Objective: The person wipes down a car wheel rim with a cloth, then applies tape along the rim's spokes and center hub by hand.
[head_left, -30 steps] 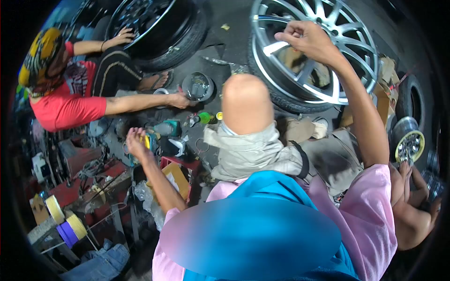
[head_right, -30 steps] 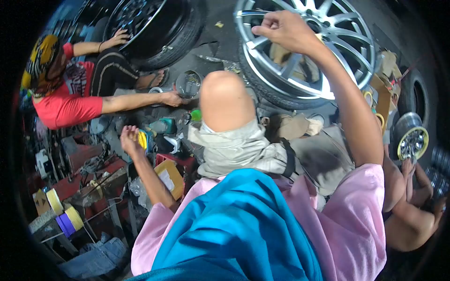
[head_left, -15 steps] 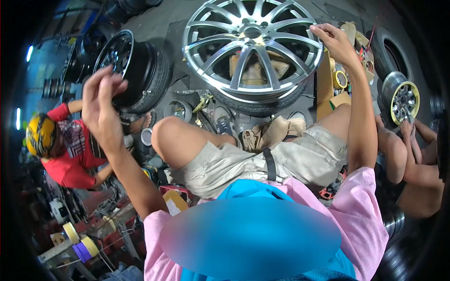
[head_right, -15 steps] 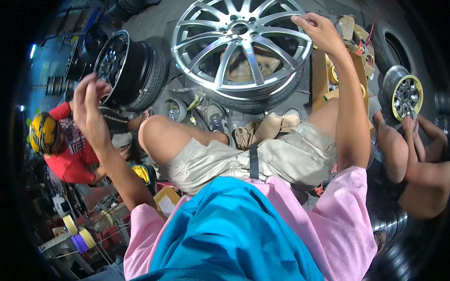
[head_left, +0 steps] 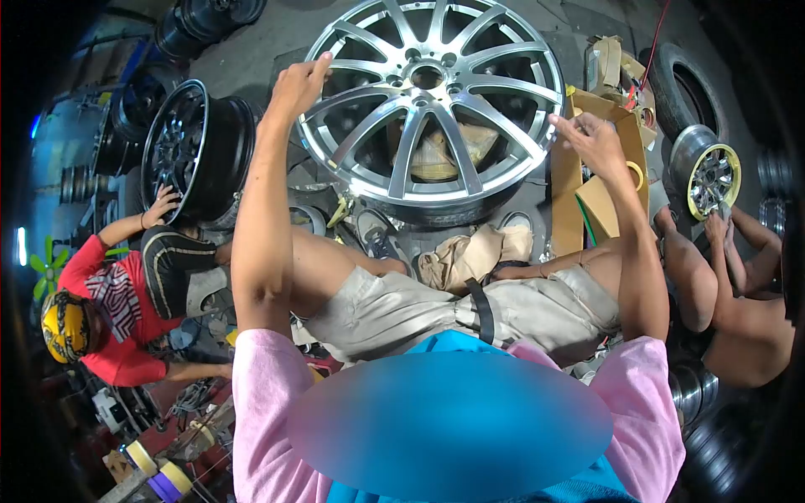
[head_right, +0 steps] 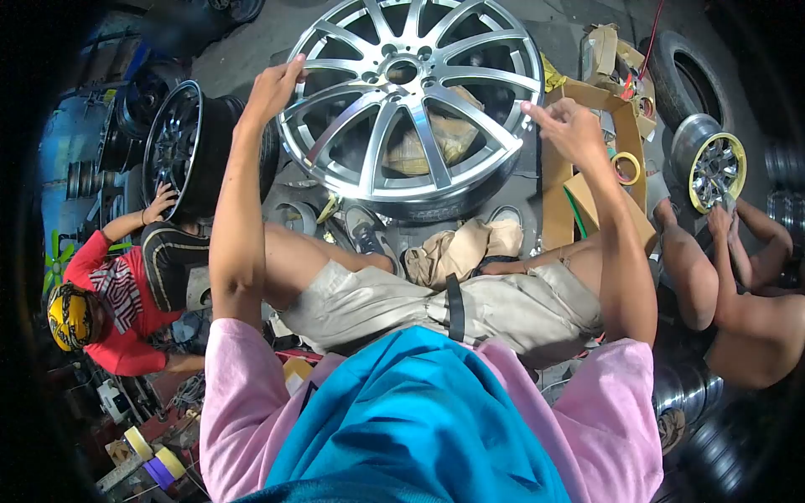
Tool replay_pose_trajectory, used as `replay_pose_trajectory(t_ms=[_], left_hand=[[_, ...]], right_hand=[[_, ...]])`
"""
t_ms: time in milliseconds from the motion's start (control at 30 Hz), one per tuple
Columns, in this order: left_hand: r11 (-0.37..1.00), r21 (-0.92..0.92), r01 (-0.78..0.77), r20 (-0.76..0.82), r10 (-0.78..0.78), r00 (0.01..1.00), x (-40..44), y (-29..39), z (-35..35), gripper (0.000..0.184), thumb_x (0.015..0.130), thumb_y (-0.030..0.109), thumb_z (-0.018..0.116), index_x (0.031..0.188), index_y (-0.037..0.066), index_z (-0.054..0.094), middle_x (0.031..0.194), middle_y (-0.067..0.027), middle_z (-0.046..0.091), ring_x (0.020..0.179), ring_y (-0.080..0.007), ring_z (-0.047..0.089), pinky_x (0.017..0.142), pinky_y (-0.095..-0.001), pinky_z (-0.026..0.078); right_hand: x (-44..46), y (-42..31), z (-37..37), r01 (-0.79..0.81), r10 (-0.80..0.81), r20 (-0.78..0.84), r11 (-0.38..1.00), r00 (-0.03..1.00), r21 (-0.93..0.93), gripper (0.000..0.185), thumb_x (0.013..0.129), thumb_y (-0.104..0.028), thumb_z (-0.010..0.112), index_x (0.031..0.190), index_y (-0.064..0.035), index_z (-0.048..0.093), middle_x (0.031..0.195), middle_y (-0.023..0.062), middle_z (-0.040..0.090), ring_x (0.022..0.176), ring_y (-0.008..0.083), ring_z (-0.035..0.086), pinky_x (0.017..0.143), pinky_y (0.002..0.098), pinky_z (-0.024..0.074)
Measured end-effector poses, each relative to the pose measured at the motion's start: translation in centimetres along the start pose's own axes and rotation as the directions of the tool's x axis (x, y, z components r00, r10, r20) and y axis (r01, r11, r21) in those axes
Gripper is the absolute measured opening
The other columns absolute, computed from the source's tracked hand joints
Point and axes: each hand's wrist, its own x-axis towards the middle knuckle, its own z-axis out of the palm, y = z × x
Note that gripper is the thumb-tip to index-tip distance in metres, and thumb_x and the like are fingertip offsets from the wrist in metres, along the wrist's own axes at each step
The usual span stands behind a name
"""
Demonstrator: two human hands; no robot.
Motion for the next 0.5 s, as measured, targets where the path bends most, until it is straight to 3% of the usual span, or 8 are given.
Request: replay_pose_trajectory(t_ms=[100, 133, 167, 233, 300, 367, 400, 500], left_hand=[[0.998, -0.062, 0.021, 0.093, -0.015, 0.996, 1.0, -2.2, 1.4, 0.077, 0.105, 0.065, 0.045, 0.110, -0.005, 0.077, 0.100, -0.0229, 0.077, 0.100, -0.0313, 0.073, 0.094, -0.0402, 0.052], [0.996, -0.071, 0.055, 0.163, -0.043, 0.986, 1.0, -2.0, 2.0, 0.083, 0.103, 0.071, 0.040, 0.109, -0.001, 0.078, 0.102, -0.0242, 0.076, 0.109, -0.0421, 0.071, 0.100, -0.0453, 0.051], [0.995, -0.082, 0.054, 0.176, -0.039, 0.984, 0.9, -1.7, 2.5, 0.083, 0.103, 0.071, 0.040, 0.109, -0.001, 0.078, 0.102, -0.0242, 0.076, 0.109, -0.0421, 0.071, 0.100, -0.0453, 0.051], [0.998, 0.057, 0.004, 0.221, -0.016, 0.975, 0.7, -1.8, 3.6, 0.087, 0.103, 0.072, 0.036, 0.108, -0.004, 0.077, 0.099, -0.0277, 0.075, 0.108, -0.0434, 0.071, 0.099, -0.0470, 0.051], [0.997, 0.047, 0.054, 0.376, -0.068, 0.924, 0.3, -1.3, 4.0, 0.090, 0.104, 0.072, 0.033, 0.105, -0.007, 0.075, 0.099, -0.0320, 0.073, 0.108, -0.0454, 0.069, 0.098, -0.0500, 0.049], [0.999, 0.040, 0.014, 0.381, -0.028, 0.924, -0.1, -1.0, 4.1, 0.090, 0.104, 0.072, 0.032, 0.104, -0.007, 0.075, 0.101, -0.0326, 0.072, 0.108, -0.0477, 0.068, 0.098, -0.0518, 0.048], [0.994, 0.092, -0.064, 0.265, 0.037, 0.964, -1.0, -0.5, 4.5, 0.089, 0.105, 0.070, 0.031, 0.102, -0.007, 0.075, 0.101, -0.0331, 0.072, 0.107, -0.0501, 0.067, 0.098, -0.0529, 0.048], [0.987, 0.123, -0.106, 0.210, 0.079, 0.975, -1.9, -0.6, 5.0, 0.088, 0.106, 0.069, 0.029, 0.101, -0.006, 0.075, 0.102, -0.0347, 0.071, 0.108, -0.0527, 0.065, 0.098, -0.0540, 0.047]], right_hand=[[-1.0, -0.7, 1.7, -0.045, 0.021, 0.125, 0.981, 0.992, 0.190, 0.072, 0.085, -0.063, 0.080, 0.100, 0.0075, 0.071, 0.084, 0.0126, 0.071, 0.077, 0.0162, 0.069, 0.074, 0.0301, 0.0548], [-1.4, -1.4, 1.6, -0.073, 0.027, 0.212, 0.975, 0.977, 0.211, 0.077, 0.084, -0.065, 0.080, 0.103, 0.0086, 0.071, 0.089, 0.0119, 0.072, 0.078, 0.0162, 0.069, 0.077, 0.0321, 0.0553], [-2.3, -1.9, 2.1, -0.089, 0.030, 0.211, 0.957, 0.977, 0.275, 0.081, 0.082, -0.067, 0.080, 0.107, 0.0090, 0.070, 0.086, 0.0108, 0.071, 0.078, 0.0161, 0.069, 0.079, 0.0319, 0.0543], [-2.6, -2.1, 2.6, -0.180, 0.102, 0.282, 0.948, 0.954, 0.264, 0.083, 0.081, -0.070, 0.079, 0.110, 0.0070, 0.070, 0.084, 0.0098, 0.071, 0.077, 0.0157, 0.068, 0.080, 0.0317, 0.0530], [-3.3, -3.4, 2.9, -0.263, 0.193, 0.280, 0.935, 0.940, 0.240, 0.085, 0.080, -0.073, 0.077, 0.112, 0.0060, 0.068, 0.081, 0.0091, 0.071, 0.068, 0.0118, 0.061, 0.060, 0.0281, 0.0454], [-3.8, -3.9, 3.5, -0.281, 0.210, 0.239, 0.906, 0.948, 0.317, 0.083, 0.086, -0.072, 0.072, 0.115, 0.0045, 0.063, 0.080, 0.0073, 0.067, 0.047, 0.0031, 0.035, 0.041, 0.0212, 0.0205], [-3.4, -3.5, 4.0, -0.290, 0.220, 0.237, 0.901, 0.946, 0.322, 0.084, 0.086, -0.073, 0.072, 0.115, 0.0053, 0.062, 0.078, 0.0070, 0.066, 0.047, 0.0031, 0.034, 0.041, 0.0210, 0.0199], [-3.1, -3.5, 4.2, -0.275, 0.221, 0.186, 0.895, 0.957, 0.352, 0.088, 0.083, -0.074, 0.073, 0.114, 0.0071, 0.062, 0.069, 0.0027, 0.059, 0.047, 0.0037, 0.031, 0.042, 0.0227, 0.0187]])
